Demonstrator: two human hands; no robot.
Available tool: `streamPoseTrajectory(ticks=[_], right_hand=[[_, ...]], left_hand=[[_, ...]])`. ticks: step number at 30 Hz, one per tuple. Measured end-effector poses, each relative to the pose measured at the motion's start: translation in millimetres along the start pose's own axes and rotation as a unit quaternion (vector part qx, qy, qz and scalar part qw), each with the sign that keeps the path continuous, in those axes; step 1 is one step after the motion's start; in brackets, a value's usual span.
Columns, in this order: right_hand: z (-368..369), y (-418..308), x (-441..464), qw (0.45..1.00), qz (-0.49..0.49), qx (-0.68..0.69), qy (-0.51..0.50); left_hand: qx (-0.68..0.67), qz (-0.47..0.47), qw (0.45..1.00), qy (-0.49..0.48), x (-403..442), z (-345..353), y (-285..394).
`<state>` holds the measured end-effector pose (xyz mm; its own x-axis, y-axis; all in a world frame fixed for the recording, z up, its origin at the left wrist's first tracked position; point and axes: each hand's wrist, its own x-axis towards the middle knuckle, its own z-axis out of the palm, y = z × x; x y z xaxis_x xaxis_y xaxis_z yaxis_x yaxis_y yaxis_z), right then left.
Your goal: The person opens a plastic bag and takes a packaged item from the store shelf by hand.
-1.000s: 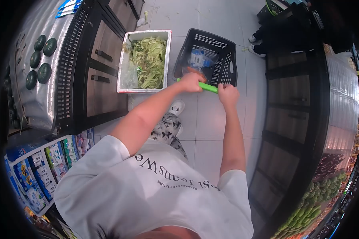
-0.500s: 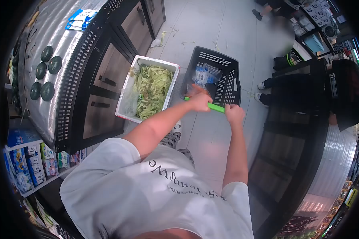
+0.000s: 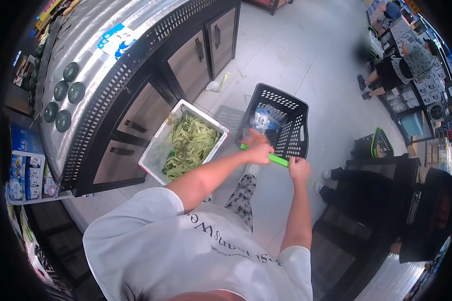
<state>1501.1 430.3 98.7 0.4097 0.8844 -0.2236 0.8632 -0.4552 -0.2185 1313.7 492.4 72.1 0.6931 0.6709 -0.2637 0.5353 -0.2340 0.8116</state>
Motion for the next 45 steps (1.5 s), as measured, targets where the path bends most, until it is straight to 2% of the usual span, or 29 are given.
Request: streamPoseTrajectory(ticks=[5, 6, 12, 13, 19, 20, 26, 27, 32, 37, 41, 45], right_hand=[[-17, 9, 94, 0.995, -0.094, 0.009, -0.015], [-13, -19, 112, 0.994, -0.105, -0.015, -0.037], [-28, -30, 205, 0.977, -0.203, -0.034, -0.048], [-22, -60, 220, 0.974, -0.210, -0.047, -0.072], [-32, -60, 296, 0.948, -0.310, -0.044, -0.063], [-22, -81, 306, 0.943, -0.317, -0.055, -0.082], [-24, -107, 381, 0.916, -0.391, -0.057, -0.063], [-17, -127, 386, 0.913, -0.394, -0.071, -0.081], [-30, -149, 446, 0.899, -0.420, -0.051, -0.113], [-28, -166, 500, 0.869, -0.472, -0.082, -0.128], [-32, -172, 523, 0.855, -0.489, -0.080, -0.156], [-30, -169, 570, 0.822, -0.532, -0.101, -0.175]], left_hand=[[-0.019, -0.048, 0.995, 0.082, 69, -11, 1], [-0.053, -0.068, 0.992, 0.091, 71, -25, -20], [-0.061, -0.106, 0.979, 0.166, 120, -53, -6], [-0.082, -0.120, 0.975, 0.167, 121, -70, -26], [-0.117, -0.091, 0.969, 0.198, 168, -85, -14], [-0.139, -0.102, 0.964, 0.200, 166, -98, -33], [-0.150, -0.108, 0.949, 0.256, 212, -127, -37], [-0.170, -0.123, 0.944, 0.254, 212, -136, -53], [-0.200, -0.167, 0.918, 0.299, 265, -152, -50], [-0.230, -0.133, 0.916, 0.300, 305, -160, -65], [-0.239, -0.109, 0.928, 0.264, 330, -160, -77], [-0.249, -0.144, 0.922, 0.259, 361, -175, -63]])
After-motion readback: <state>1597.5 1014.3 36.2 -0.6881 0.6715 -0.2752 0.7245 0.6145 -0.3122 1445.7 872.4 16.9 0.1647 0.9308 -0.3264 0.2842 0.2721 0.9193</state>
